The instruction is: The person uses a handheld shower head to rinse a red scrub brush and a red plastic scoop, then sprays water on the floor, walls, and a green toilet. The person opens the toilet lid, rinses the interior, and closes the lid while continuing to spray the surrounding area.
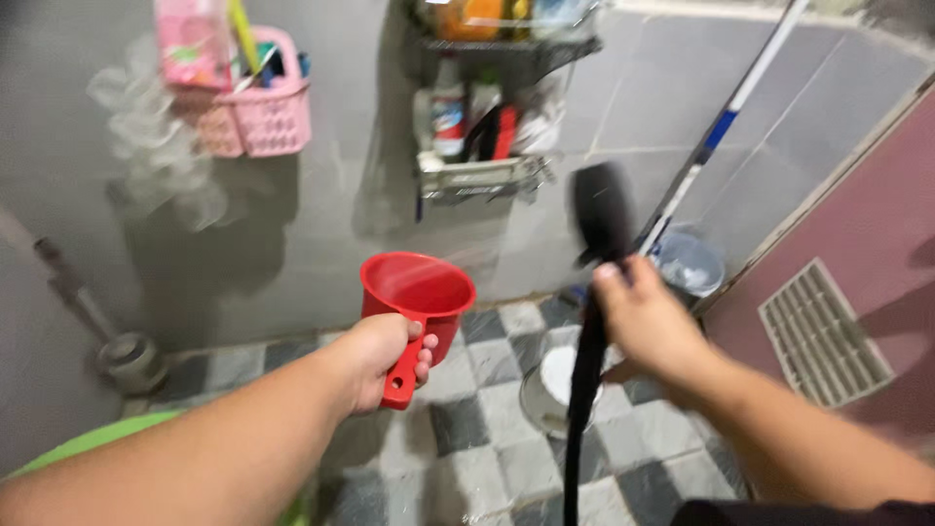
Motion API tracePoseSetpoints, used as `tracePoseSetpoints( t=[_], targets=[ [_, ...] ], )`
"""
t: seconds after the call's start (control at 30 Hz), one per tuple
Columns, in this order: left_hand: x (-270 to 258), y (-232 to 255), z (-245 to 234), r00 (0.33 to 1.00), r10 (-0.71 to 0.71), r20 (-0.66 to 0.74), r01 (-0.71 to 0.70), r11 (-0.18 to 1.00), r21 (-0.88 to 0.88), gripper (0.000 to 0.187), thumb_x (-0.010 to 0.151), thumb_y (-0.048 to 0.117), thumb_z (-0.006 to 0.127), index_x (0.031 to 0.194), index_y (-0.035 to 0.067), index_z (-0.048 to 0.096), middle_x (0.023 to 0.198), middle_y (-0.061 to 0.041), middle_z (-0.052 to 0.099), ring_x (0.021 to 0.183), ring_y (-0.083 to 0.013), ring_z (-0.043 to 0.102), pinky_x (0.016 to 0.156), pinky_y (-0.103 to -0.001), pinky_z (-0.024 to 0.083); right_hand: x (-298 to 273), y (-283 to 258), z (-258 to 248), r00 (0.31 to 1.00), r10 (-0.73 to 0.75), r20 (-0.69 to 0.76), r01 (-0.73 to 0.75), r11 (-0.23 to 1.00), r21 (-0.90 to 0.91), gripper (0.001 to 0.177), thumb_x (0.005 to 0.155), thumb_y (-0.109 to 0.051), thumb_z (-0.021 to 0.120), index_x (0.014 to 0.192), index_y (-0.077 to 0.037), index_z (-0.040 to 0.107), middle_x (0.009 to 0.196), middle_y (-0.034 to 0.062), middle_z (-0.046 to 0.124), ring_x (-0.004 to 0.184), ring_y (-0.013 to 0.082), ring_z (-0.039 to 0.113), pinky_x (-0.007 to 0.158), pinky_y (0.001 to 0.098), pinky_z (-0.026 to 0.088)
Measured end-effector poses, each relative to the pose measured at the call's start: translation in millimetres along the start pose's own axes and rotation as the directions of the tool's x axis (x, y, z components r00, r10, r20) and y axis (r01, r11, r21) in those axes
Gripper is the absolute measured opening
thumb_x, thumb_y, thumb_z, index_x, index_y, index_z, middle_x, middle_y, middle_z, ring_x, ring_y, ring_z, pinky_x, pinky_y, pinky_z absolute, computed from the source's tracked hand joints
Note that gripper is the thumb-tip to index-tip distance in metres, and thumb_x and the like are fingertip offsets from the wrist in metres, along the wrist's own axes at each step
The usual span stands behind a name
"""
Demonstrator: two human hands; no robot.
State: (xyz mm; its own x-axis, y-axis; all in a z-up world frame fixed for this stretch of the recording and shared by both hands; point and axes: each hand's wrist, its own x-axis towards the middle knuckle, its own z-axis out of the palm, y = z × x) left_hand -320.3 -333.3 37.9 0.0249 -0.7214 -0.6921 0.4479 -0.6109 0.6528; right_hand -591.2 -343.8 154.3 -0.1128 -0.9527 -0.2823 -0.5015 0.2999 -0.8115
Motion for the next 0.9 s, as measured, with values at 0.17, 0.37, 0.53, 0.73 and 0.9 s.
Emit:
tracePoseSetpoints(
  t=[0.17,0.37,0.53,0.73,0.9],
  targets=[
    [21,17,74,0.996,0.040,0.083,-0.050,0.991,0.121,0.017,0.101,0.012,0.045,0.109,0.003,0.056,0.082,-0.007,0.062,0.062,-0.0157,0.055,0.053,-0.032,0.051,80,-30,-96,0.981,-0.101,-0.165,0.121,0.986,0.112,0.053,0.102,-0.043,0.044,0.148,-0.018,0.034,0.119,0.0155,0.061,0.104,0.0347,0.065,0.067,0.0653,0.062],
    [8,37,106,0.997,0.072,-0.020,-0.063,0.956,0.288,0.023,0.100,0.015,0.045,0.113,0.003,0.060,0.081,-0.005,0.066,0.066,-0.0162,0.061,0.058,-0.035,0.055,114,-50,-135,0.975,-0.139,-0.174,0.133,0.990,-0.046,0.052,0.103,-0.042,0.046,0.149,-0.020,0.035,0.119,0.0157,0.063,0.110,0.0355,0.065,0.072,0.0640,0.064],
    [14,43,102,0.989,0.145,-0.040,-0.065,0.654,0.754,0.028,0.090,0.004,0.056,0.115,0.003,0.068,0.090,-0.015,0.070,0.078,-0.0280,0.067,0.070,-0.042,0.057,123,-55,-138,0.971,-0.140,-0.192,0.125,0.988,-0.091,0.052,0.103,-0.041,0.047,0.149,-0.018,0.036,0.112,0.0169,0.069,0.105,0.0366,0.072,0.073,0.0626,0.064],
    [2,38,91,0.900,0.379,-0.217,0.236,-0.005,0.972,0.033,0.084,0.007,0.071,0.117,0.005,0.075,0.124,-0.020,0.070,0.118,-0.0343,0.067,0.101,-0.042,0.056,129,-51,-134,0.984,-0.113,-0.138,0.109,0.993,-0.035,0.052,0.103,-0.042,0.045,0.149,-0.019,0.035,0.118,0.0166,0.067,0.108,0.0348,0.068,0.071,0.0606,0.064],
    [-35,48,83,0.856,0.436,-0.277,0.319,-0.026,0.947,0.035,0.091,0.011,0.069,0.126,0.008,0.067,0.142,-0.018,0.055,0.130,-0.0353,0.059,0.106,-0.043,0.054,130,-47,-128,0.985,-0.056,-0.164,0.054,0.998,-0.012,0.053,0.104,-0.042,0.046,0.151,-0.018,0.035,0.121,0.0176,0.064,0.109,0.0404,0.070,0.077,0.0618,0.062]
  ],
)
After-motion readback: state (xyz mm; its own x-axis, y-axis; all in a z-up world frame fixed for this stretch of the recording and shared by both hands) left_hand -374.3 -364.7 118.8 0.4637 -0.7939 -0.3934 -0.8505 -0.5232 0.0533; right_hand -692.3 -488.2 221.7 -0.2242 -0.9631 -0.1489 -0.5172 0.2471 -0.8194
